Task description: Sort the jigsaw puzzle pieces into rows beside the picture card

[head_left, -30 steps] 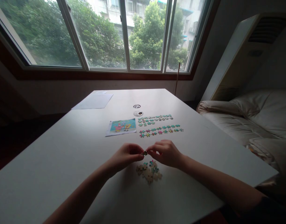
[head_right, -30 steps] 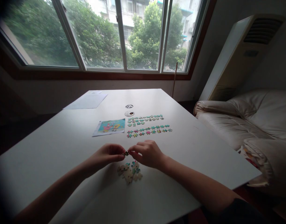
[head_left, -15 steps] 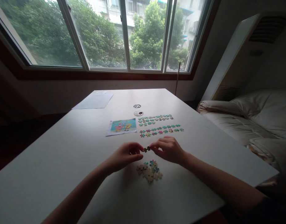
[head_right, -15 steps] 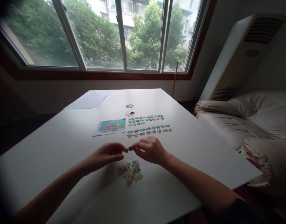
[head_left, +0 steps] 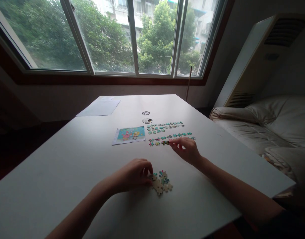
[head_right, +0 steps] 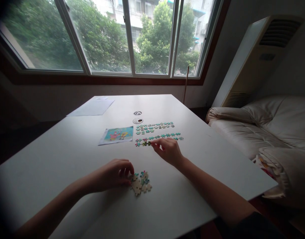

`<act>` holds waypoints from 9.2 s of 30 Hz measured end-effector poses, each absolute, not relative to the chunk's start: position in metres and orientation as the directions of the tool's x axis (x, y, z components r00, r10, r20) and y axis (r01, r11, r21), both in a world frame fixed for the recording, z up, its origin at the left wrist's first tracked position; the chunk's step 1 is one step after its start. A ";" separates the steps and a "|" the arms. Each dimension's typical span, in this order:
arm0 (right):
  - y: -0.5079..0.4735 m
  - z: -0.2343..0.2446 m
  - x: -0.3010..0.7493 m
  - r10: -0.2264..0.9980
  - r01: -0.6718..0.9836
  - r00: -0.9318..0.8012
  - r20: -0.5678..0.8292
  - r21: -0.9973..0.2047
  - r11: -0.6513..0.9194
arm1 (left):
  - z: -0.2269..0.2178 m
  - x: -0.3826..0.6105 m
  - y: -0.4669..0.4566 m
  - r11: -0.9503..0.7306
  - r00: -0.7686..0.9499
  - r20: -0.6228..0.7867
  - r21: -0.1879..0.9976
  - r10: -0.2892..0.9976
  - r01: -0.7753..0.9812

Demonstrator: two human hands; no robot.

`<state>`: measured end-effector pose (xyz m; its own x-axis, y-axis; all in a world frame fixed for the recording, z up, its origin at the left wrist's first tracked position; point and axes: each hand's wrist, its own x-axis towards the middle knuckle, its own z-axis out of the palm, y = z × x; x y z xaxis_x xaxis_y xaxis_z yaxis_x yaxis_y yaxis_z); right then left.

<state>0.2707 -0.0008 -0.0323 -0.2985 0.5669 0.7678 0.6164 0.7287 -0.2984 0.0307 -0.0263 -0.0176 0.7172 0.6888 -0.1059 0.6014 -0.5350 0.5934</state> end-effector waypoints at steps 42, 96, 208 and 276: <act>0.029 -0.042 0.227 0.859 0.773 -0.432 0.275 -0.378 0.510 | -0.017 0.031 -0.025 -0.430 0.644 0.036 0.772 0.765 0.468; 0.003 -0.024 0.275 0.704 0.732 -0.396 0.590 -0.260 0.629 | -0.013 0.023 -0.029 -0.532 0.619 -0.203 0.357 0.759 0.768; -0.017 -0.038 0.240 0.627 0.541 -0.499 0.598 -0.349 0.765 | -0.022 0.043 -0.023 0.077 0.431 -0.171 0.971 0.886 0.226; 0.007 -0.027 0.257 0.757 0.699 -0.548 0.357 -0.302 0.648 | -0.018 0.029 -0.026 -0.476 0.651 -0.136 0.573 0.747 0.667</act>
